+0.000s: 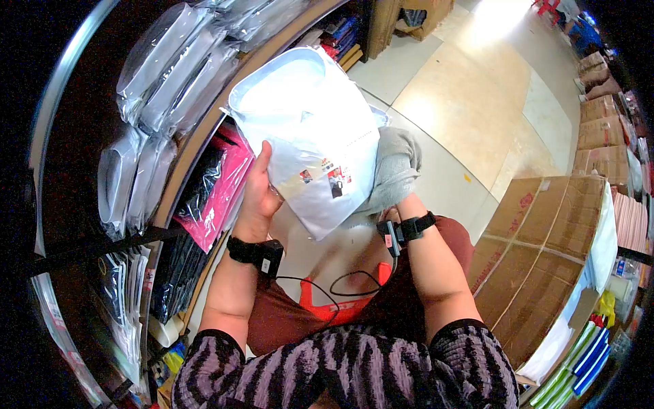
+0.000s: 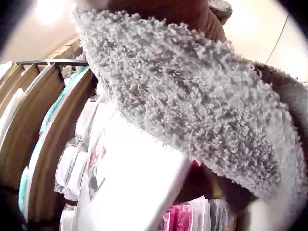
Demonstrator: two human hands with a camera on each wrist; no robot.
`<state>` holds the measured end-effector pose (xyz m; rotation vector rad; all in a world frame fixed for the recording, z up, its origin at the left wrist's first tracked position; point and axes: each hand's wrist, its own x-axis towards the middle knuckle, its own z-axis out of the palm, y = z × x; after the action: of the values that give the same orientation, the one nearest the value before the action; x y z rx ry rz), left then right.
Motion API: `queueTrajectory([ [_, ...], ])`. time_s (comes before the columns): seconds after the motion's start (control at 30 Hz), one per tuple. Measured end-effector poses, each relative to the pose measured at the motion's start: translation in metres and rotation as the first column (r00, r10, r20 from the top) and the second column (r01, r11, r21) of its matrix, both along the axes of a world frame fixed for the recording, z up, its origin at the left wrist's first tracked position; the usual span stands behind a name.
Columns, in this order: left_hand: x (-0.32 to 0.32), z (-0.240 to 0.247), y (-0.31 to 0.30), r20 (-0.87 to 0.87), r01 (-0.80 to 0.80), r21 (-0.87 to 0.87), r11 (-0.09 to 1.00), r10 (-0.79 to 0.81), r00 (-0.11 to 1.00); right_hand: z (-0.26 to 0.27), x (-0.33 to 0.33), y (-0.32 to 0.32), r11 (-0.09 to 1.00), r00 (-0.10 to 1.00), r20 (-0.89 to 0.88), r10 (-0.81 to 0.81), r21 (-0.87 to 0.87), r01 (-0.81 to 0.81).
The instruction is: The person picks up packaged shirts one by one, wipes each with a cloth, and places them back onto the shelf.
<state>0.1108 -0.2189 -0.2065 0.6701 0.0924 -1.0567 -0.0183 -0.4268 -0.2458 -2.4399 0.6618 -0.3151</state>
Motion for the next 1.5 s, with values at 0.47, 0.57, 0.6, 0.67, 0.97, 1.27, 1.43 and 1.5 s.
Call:
queueTrajectory([
  [0.47,-0.004,-0.013,0.007,0.104,0.311,0.127,0.942,-0.324,0.940,0.009,-0.012,-0.021,0.932,0.958,0.167,-0.234,-0.241,0.269],
  [0.57,-0.017,-0.014,0.004,0.142,0.303,0.195,0.933,-0.333,0.932,0.001,-0.018,-0.029,0.913,0.942,0.214,-0.259,-0.265,0.311],
  [0.6,-0.018,-0.018,0.002,0.163,0.281,0.190,0.941,-0.312,0.936,0.001,-0.017,-0.031,0.910,0.940,0.210,-0.269,-0.266,0.319],
  [0.67,-0.017,-0.022,-0.001,0.179,0.252,0.194,0.948,-0.287,0.941,0.004,-0.020,-0.033,0.910,0.940,0.191,-0.283,-0.256,0.326],
  [0.97,0.013,-0.060,0.010,0.250,0.244,0.363,0.899,-0.346,0.904,0.042,-0.051,-0.063,0.715,0.720,0.384,-0.578,0.664,0.220],
  [1.27,0.006,-0.127,-0.018,0.199,0.405,0.470,0.785,-0.540,0.818,0.077,-0.052,-0.053,0.394,0.578,0.307,-0.756,0.919,0.027],
  [1.43,0.028,-0.139,-0.081,0.208,0.529,0.436,0.728,-0.654,0.727,0.091,-0.050,-0.047,0.720,0.645,0.444,-0.622,0.648,0.249],
  [1.5,0.037,-0.137,-0.109,0.224,0.554,0.524,0.646,-0.733,0.642,0.099,-0.048,-0.043,0.751,0.749,0.345,-0.566,0.592,0.294],
])
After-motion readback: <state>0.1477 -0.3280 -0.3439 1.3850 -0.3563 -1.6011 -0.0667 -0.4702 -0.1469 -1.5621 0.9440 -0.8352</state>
